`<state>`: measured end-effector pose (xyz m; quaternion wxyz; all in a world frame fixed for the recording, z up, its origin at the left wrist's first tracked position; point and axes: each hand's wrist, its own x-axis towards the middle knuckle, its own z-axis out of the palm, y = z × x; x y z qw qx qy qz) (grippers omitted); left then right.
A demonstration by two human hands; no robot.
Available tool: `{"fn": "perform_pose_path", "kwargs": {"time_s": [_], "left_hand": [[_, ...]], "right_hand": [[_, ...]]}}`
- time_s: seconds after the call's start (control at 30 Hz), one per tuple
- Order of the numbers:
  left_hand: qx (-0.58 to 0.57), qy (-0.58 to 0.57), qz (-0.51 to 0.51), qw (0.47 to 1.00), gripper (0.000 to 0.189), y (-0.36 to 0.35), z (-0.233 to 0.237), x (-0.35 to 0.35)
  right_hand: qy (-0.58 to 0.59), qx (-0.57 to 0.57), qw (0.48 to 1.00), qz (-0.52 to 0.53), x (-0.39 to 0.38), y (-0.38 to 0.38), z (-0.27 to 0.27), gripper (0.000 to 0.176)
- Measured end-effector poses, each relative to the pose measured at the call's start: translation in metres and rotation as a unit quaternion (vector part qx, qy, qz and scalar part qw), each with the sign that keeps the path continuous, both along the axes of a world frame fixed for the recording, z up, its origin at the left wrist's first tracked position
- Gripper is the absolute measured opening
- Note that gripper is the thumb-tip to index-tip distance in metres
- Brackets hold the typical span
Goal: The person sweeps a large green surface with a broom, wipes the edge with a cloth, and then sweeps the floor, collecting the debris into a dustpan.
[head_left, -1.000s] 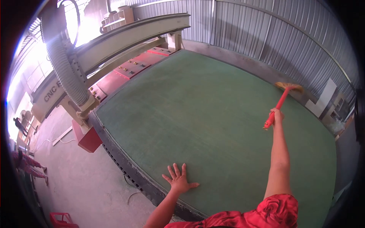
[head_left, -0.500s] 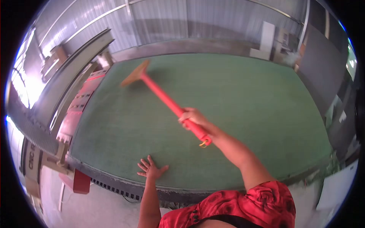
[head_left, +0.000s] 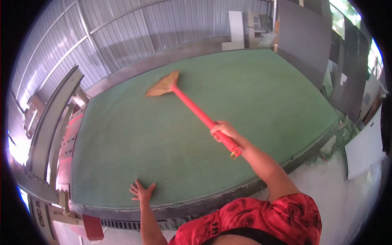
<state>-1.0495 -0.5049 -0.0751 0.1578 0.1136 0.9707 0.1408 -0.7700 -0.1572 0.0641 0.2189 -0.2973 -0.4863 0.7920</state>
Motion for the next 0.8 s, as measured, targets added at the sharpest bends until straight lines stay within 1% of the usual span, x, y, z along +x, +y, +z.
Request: {"fn": "perform_pose_path", "kwargs": {"time_s": [0.03,0.1,0.23,0.3,0.33,0.4,0.43,0.47,0.5,0.53,0.57,0.6,0.63,0.67,0.7,0.73,0.8], "left_hand": [[0.000,0.004,-0.011,1.000,0.114,-0.003,-0.009,-0.002],[0.111,0.096,0.067,0.987,0.103,-0.009,-0.033,-0.005],[0.129,0.125,0.063,0.982,0.097,0.006,-0.020,0.037],[0.138,0.115,0.014,0.984,0.094,0.027,-0.006,0.078],[0.138,0.113,0.018,0.984,0.094,0.039,-0.003,0.097],[0.138,0.101,-0.062,0.983,0.095,0.063,0.002,0.137],[0.137,0.098,-0.054,0.984,0.095,0.076,0.002,0.159],[0.127,0.092,-0.087,0.984,0.095,0.091,0.002,0.180],[0.116,0.086,-0.119,0.982,0.096,0.104,0.003,0.200],[0.117,0.087,-0.110,0.983,0.096,0.116,0.006,0.219],[0.103,0.079,-0.144,0.981,0.097,0.129,0.009,0.237],[0.090,0.068,-0.178,0.978,0.098,0.142,0.011,0.254],[0.092,0.067,-0.170,0.979,0.098,0.153,0.012,0.267],[0.063,0.056,-0.182,0.980,0.101,0.163,0.013,0.279],[0.034,0.045,-0.193,0.980,0.105,0.172,0.013,0.290],[0.034,0.043,-0.183,0.981,0.105,0.180,0.013,0.298],[-0.014,-0.009,-0.203,0.979,0.112,0.186,0.012,0.310]], "right_hand": [[0.004,0.000,1.000,-0.011,0.023,0.012,-0.002,0.030],[0.012,0.036,0.995,-0.087,0.071,0.038,-0.012,0.025],[-0.032,0.081,0.974,-0.210,0.183,0.085,-0.024,0.020],[-0.063,0.097,0.962,-0.249,0.243,0.105,-0.028,0.018],[-0.066,0.105,0.954,-0.274,0.272,0.113,-0.028,0.018],[-0.071,0.120,0.940,-0.311,0.329,0.128,-0.030,0.017],[-0.072,0.127,0.935,-0.323,0.357,0.137,-0.030,0.017],[-0.073,0.130,0.937,-0.315,0.383,0.146,-0.030,0.017],[-0.075,0.130,0.924,-0.352,0.407,0.153,-0.030,0.018],[-0.076,0.130,0.909,-0.389,0.426,0.159,-0.029,0.019],[-0.074,0.131,0.912,-0.382,0.445,0.166,-0.028,0.019],[-0.079,0.130,0.904,-0.400,0.462,0.171,-0.023,0.019],[-0.085,0.128,0.895,-0.418,0.475,0.175,-0.018,0.019],[-0.086,0.131,0.898,-0.411,0.484,0.179,-0.013,0.019],[-0.095,0.138,0.888,-0.427,0.491,0.183,-0.008,0.019],[-0.104,0.144,0.879,-0.443,0.496,0.186,-0.004,0.020],[-0.094,0.156,0.884,-0.430,0.499,0.189,-0.001,0.023]]}}
